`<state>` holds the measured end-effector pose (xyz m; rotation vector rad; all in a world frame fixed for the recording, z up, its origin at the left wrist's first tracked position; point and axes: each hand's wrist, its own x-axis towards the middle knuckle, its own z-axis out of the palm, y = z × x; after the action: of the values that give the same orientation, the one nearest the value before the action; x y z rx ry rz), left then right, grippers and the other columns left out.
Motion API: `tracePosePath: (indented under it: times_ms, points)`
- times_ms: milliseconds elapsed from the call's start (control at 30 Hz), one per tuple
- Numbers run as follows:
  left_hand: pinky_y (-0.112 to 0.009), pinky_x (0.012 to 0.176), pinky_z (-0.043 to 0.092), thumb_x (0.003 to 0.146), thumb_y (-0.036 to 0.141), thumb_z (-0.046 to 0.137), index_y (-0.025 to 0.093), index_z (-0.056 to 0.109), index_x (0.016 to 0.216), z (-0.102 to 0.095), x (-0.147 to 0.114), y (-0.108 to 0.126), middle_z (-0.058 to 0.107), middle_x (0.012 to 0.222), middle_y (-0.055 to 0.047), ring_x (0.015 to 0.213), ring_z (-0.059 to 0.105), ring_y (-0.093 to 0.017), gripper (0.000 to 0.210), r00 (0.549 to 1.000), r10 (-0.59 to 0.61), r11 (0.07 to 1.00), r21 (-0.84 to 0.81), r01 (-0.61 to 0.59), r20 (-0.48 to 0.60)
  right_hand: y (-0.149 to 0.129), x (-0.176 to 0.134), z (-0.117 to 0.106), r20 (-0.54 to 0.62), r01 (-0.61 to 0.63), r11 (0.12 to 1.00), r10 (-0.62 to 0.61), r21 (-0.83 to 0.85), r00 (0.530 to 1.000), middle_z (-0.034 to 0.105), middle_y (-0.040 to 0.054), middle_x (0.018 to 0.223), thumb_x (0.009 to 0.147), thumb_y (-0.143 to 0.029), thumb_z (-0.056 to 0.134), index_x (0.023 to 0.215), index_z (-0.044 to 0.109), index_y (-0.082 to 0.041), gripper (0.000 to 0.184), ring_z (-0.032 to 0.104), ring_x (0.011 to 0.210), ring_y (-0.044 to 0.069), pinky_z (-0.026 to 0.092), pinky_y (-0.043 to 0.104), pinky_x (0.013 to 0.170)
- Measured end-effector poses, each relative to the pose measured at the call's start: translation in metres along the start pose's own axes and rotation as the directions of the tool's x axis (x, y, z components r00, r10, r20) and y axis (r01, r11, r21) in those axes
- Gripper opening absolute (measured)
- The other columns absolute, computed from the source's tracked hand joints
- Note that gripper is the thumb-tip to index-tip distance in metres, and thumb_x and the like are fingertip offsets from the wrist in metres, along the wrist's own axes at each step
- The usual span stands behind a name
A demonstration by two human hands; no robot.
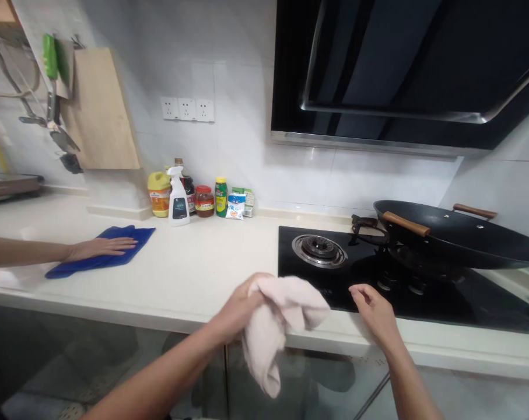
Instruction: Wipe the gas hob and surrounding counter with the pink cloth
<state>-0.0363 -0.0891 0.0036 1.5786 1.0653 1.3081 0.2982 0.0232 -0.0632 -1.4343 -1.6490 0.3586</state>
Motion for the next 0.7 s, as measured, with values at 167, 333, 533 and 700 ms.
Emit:
tracePosePath:
  times_ms: [167,333,533,700]
  points:
    - [-0.039,0.086,0.055,0.08,0.041,0.057,0.015,0.065,0.115,-0.085,0.027,0.001,0.073,0.11,-0.011,0.102,0.068,-0.029,0.045,0.966,-0.197,0.94,0.248,0.235,-0.169,0.003,-0.006,0.001,-0.045,0.003,1.0,-0.002,0.012,0.999,0.073,0.0034,0.099,0.085,-0.062,0.053,0.092,0.072,-0.025,0.042,0.065,0.086,0.023,0.048,0.032,0.077]
    - [-0.05,0.113,0.036,0.079,0.041,0.057,0.016,0.058,0.135,-0.138,0.024,0.005,0.056,0.138,-0.015,0.127,0.052,-0.034,0.061,0.922,-0.055,0.833,0.492,0.254,-0.383,0.013,-0.006,0.002,-0.054,-0.027,0.998,0.031,0.059,0.998,0.074,0.0028,0.101,0.086,-0.06,0.055,0.095,0.073,-0.026,0.04,0.066,0.09,0.023,0.048,0.031,0.077]
    - [-0.057,0.117,0.026,0.094,0.054,0.048,0.028,0.058,0.14,-0.083,0.014,-0.001,0.041,0.158,-0.011,0.146,0.034,-0.034,0.054,0.985,-0.144,0.445,0.895,-0.017,0.091,0.012,-0.008,0.001,-0.055,-0.055,0.996,0.059,0.071,0.997,0.073,0.0027,0.1,0.086,-0.059,0.055,0.097,0.072,-0.026,0.039,0.065,0.091,0.023,0.046,0.032,0.082]
    - [-0.068,0.113,0.02,0.097,0.064,0.038,0.034,0.046,0.15,-0.074,0.031,-0.019,0.027,0.166,-0.011,0.152,0.021,-0.037,0.061,0.976,-0.206,0.277,0.961,-0.011,0.07,0.014,-0.008,-0.001,-0.044,-0.05,0.998,0.052,0.05,0.998,0.074,0.0035,0.101,0.086,-0.059,0.055,0.098,0.072,-0.025,0.04,0.066,0.091,0.023,0.046,0.032,0.08]
